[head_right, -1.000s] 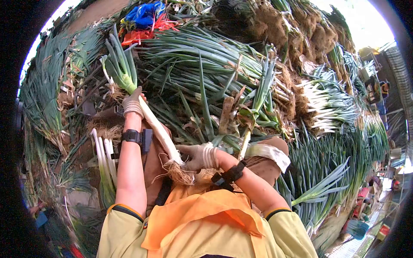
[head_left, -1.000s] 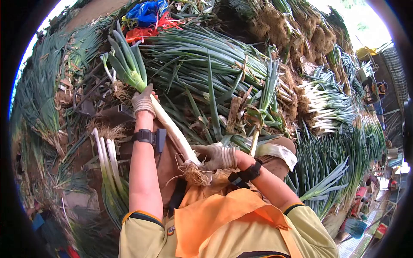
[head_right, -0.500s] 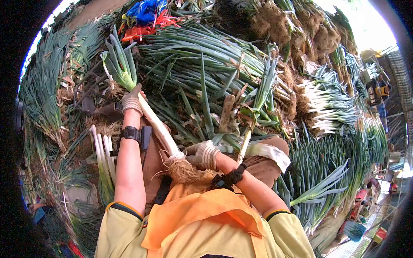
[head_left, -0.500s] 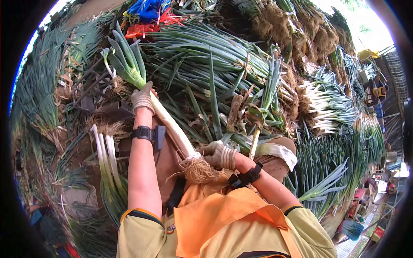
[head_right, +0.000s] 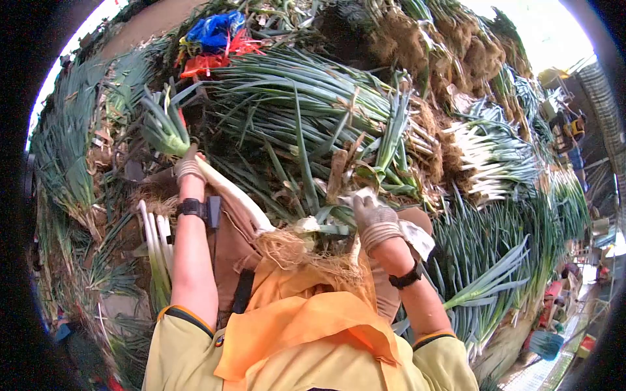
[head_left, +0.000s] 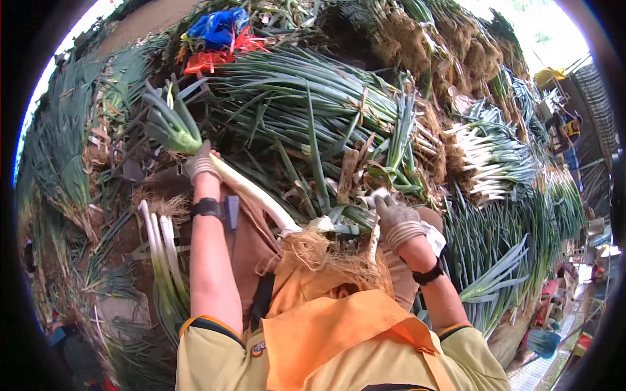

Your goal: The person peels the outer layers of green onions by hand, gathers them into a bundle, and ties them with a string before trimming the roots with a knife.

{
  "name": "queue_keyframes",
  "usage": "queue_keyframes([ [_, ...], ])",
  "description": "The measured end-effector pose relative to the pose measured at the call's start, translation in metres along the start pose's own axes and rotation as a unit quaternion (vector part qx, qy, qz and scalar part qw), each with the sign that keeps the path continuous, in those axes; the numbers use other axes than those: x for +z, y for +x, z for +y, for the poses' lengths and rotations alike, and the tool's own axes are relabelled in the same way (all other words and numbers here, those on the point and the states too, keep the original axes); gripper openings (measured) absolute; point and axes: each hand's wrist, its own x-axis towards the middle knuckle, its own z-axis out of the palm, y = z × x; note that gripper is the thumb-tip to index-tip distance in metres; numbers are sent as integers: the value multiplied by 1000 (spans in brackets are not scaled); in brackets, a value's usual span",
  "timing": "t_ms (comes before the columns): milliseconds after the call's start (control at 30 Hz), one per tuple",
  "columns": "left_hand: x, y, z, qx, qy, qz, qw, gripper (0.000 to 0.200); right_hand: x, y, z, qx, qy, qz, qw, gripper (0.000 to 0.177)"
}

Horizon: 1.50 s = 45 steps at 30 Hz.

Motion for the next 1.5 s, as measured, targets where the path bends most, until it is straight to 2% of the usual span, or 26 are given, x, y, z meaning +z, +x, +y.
queue_keyframes([
  [33,3,-10,4,38,26,0,999,22,-1,1,-10,-154,190,230,942,43],
  [100,16,-29,4,94,82,20,992,25,-15,2,-47,-296,381,193,855,54],
  [167,21,-29,-3,103,93,6,990,26,-24,-6,-92,-312,240,114,912,66],
  [267,30,-37,-6,99,106,9,989,26,22,16,-132,-243,61,192,949,37],
  [367,34,-48,1,103,86,21,991,25,20,8,-112,-362,152,241,888,25],
  [400,32,-50,0,97,69,25,993,25,18,0,-103,-364,150,237,888,25],
  [467,28,-39,-6,102,59,22,993,23,17,-22,-79,-320,314,192,873,22],
  [533,20,-22,-2,101,41,38,993,21,32,-53,-46,-268,239,159,920,13],
  [600,10,-18,-3,70,5,19,997,21,61,-60,-1,-237,223,23,945,16],
  [633,9,-19,-4,53,-29,-8,998,21,53,-61,8,-72,347,-20,935,22],
  [700,9,-31,-1,52,-71,-51,995,23,30,-56,12,-2,310,59,949,39],
  [733,12,-33,0,39,-59,-44,997,23,14,-49,12,-95,147,183,967,50],
  [767,15,-37,-1,52,-59,-57,995,23,-3,-44,1,-122,315,155,928,62],
  [800,19,-47,0,67,-58,-73,993,23,-18,-41,-27,-88,577,47,811,67],
  [833,23,-51,-2,63,-58,-88,992,23,3,-25,-40,-180,522,100,828,75],
  [933,38,-92,-3,58,-88,-179,978,23,33,5,-103,-216,542,-16,812,83],
  [967,35,-94,-5,44,-122,-249,960,27,33,4,-113,-133,544,-6,828,71],
  [1067,42,-116,-1,-60,-193,-388,899,41,76,22,-105,-92,662,-64,741,61],
  [1133,54,-136,6,-57,-180,-430,883,47,46,0,-95,-63,746,-64,660,57],
  [1200,66,-153,14,-75,-203,-469,857,50,43,-9,-81,-36,756,-76,649,54],
  [1267,76,-166,27,-89,-235,-558,791,55,33,-17,-67,-116,837,-167,508,46],
  [1333,89,-188,45,-57,-264,-605,749,64,33,-24,-58,-165,803,-184,543,35],
  [1400,98,-190,51,-114,-283,-606,734,61,30,-26,-53,-163,806,-225,523,33],
  [1433,99,-187,49,-119,-279,-608,734,61,31,-22,-51,-166,787,-165,571,32],
  [1467,101,-182,46,-118,-263,-630,721,59,45,-14,-49,-160,718,-47,676,35],
  [1500,103,-181,40,-119,-246,-650,709,58,46,-10,-49,-147,746,-13,650,35],
])
